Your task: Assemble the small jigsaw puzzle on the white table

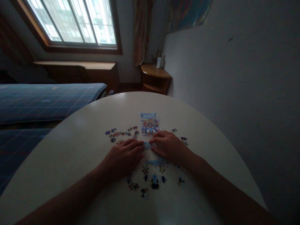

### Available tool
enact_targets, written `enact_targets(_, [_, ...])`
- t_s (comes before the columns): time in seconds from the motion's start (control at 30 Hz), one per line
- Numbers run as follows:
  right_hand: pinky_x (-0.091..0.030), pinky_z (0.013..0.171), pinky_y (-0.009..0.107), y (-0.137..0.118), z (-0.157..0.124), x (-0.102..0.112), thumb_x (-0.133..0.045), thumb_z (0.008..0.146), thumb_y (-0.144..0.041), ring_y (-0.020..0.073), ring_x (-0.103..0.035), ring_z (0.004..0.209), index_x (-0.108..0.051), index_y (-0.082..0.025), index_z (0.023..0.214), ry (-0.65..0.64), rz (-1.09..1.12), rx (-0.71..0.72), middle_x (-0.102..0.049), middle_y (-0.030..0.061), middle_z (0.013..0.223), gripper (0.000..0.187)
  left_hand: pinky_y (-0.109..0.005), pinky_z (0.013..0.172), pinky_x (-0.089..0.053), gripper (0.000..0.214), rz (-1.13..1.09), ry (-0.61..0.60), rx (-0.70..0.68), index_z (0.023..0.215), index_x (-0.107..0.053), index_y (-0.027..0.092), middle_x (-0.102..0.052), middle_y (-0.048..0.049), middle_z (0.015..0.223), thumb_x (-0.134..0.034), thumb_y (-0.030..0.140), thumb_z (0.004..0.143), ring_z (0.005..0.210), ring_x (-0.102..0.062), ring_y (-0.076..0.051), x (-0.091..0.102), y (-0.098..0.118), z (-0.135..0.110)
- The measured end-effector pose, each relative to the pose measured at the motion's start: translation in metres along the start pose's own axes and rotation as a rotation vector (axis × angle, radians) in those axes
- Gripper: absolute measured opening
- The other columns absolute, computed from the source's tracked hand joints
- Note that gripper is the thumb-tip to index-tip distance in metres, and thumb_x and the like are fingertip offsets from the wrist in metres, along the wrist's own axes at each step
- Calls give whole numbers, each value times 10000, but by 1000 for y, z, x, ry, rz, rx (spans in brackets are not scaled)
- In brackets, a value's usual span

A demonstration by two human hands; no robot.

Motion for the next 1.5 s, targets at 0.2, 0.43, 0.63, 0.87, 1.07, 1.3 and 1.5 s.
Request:
enact_targets(0.2, [-491, 866, 339, 10, -3, 5, -580, 923, -213, 192, -656, 935, -708, -205, 1031, -25, 65, 14, -714, 66, 1031, 168, -458, 911, -556, 242, 3, -7, -1, 1191, -594, 209, -643, -66, 1254, -470, 268, 992, 1106, -606, -242, 0, 0, 0])
enact_targets(0.43, [-471, 862, 310, 24, -12, 23, -645, 869, -170, 167, -666, 883, -728, -219, 919, -48, 84, 3, -728, 33, 974, 108, -473, 906, -559, 239, 17, 14, 7, 1179, -594, 199, -640, -76, 1230, -459, 269, 995, 1106, -603, -245, 2, -2, -1])
enact_targets(0.63, [-453, 726, 274, 57, -22, 37, -666, 852, -201, 162, -628, 790, -740, -216, 956, -97, 20, -160, -709, 37, 905, 129, -495, 998, -503, 372, -18, -6, -10, 1332, -514, 226, -579, -70, 1356, -511, 303, 968, 1238, -522, -266, 0, 2, 0])
enact_targets(0.87, [-434, 683, 266, 42, -25, 30, -732, 823, -342, 160, -608, 752, -728, -199, 952, -254, 136, -175, -690, 37, 875, 193, -502, 995, -471, 382, -94, -106, -88, 1316, -528, 231, -578, -65, 1349, -523, 328, 946, 1205, -531, -282, -3, 20, -1])
enact_targets(1.07, [-438, 715, 279, 15, -25, 15, -793, 752, -399, 189, -614, 833, -682, -218, 981, -321, 154, -128, -684, 28, 965, 312, -475, 962, -482, 363, -122, -154, -115, 1293, -537, 231, -579, -71, 1340, -514, 313, 941, 1186, -533, -280, -3, 25, -4])
enact_targets(1.3, [-446, 746, 283, 9, -24, 14, -783, 767, -360, 192, -619, 869, -664, -217, 969, -331, 138, -114, -673, 40, 1025, 274, -475, 944, -500, 333, -138, -162, -95, 1280, -561, 243, -573, -70, 1353, -493, 311, 961, 1174, -538, -275, -4, 26, -1])
enact_targets(1.5, [-447, 751, 286, 7, -23, 14, -774, 781, -367, 189, -620, 878, -669, -225, 966, -328, 128, -93, -667, 35, 1046, 256, -485, 942, -508, 342, -156, -155, -115, 1285, -575, 243, -568, -64, 1375, -502, 295, 955, 1166, -536, -277, -3, 28, -1])
Point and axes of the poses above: each hand's wrist, its own z-axis towards the middle knuckle, its own x-axis out of the back of the hand, y = z × x, the point moved 9 cm from there along z, towards the middle knuckle
